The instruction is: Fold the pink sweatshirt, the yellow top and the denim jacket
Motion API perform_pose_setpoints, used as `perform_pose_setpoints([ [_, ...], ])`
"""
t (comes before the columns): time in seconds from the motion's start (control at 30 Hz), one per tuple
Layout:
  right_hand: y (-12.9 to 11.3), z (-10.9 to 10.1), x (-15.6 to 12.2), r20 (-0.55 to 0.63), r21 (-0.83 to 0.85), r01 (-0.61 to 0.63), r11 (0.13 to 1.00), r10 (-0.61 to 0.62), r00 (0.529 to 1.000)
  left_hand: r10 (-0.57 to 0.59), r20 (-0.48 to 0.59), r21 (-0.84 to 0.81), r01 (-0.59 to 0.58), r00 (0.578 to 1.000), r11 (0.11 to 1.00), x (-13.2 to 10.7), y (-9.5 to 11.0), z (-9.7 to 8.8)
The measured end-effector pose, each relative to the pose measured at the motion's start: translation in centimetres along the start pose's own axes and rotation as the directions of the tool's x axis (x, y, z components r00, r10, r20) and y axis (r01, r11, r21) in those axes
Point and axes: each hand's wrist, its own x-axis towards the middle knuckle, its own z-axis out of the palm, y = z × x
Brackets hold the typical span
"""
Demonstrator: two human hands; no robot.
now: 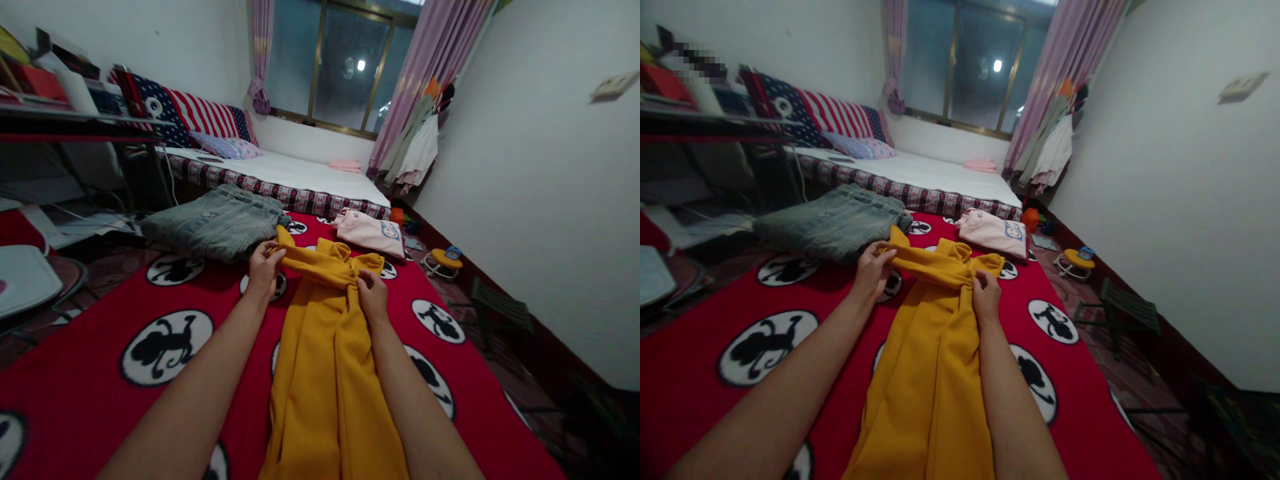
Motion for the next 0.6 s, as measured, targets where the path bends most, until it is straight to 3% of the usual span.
perform_pose_setpoints([
  [0.07, -0.4, -0.2, 0.1, -0.052, 0.003, 0.021, 1.0, -0.02, 0.998, -0.032, 0.104, -0.262, 0.058, 0.994, 0.963, -0.7, 1.2, 1.1],
  [0.17, -1.6, -0.5, 0.2, -0.065, -0.045, 0.074, 0.996, -0.077, 0.995, -0.122, 0.276, -0.333, 0.214, 0.953, 0.918, -2.0, 2.9, 2.0],
  [0.27, -2.8, -0.2, 0.4, 0.052, -0.065, 0.081, 0.995, -0.078, 0.996, -0.179, 0.434, -0.271, 0.317, 0.883, 0.909, -3.4, 4.0, 2.3],
  [0.43, -3.9, 0.6, 0.3, 0.288, -0.229, 0.099, 0.968, -0.029, 0.957, -0.223, 0.63, -0.077, 0.346, 0.744, 0.935, -4.4, 4.5, 2.2],
  [0.5, -4.3, 0.6, 0.1, 0.356, -0.341, 0.109, 0.934, 0.021, 0.934, -0.282, 0.686, 0.042, 0.351, 0.67, 0.935, -4.3, 4.3, 1.9],
  [0.6, -4.7, 0.3, -0.1, 0.417, -0.428, 0.14, 0.893, 0.058, 0.907, -0.415, 0.744, 0.272, 0.331, 0.524, 0.904, -4.0, 3.9, 1.4],
])
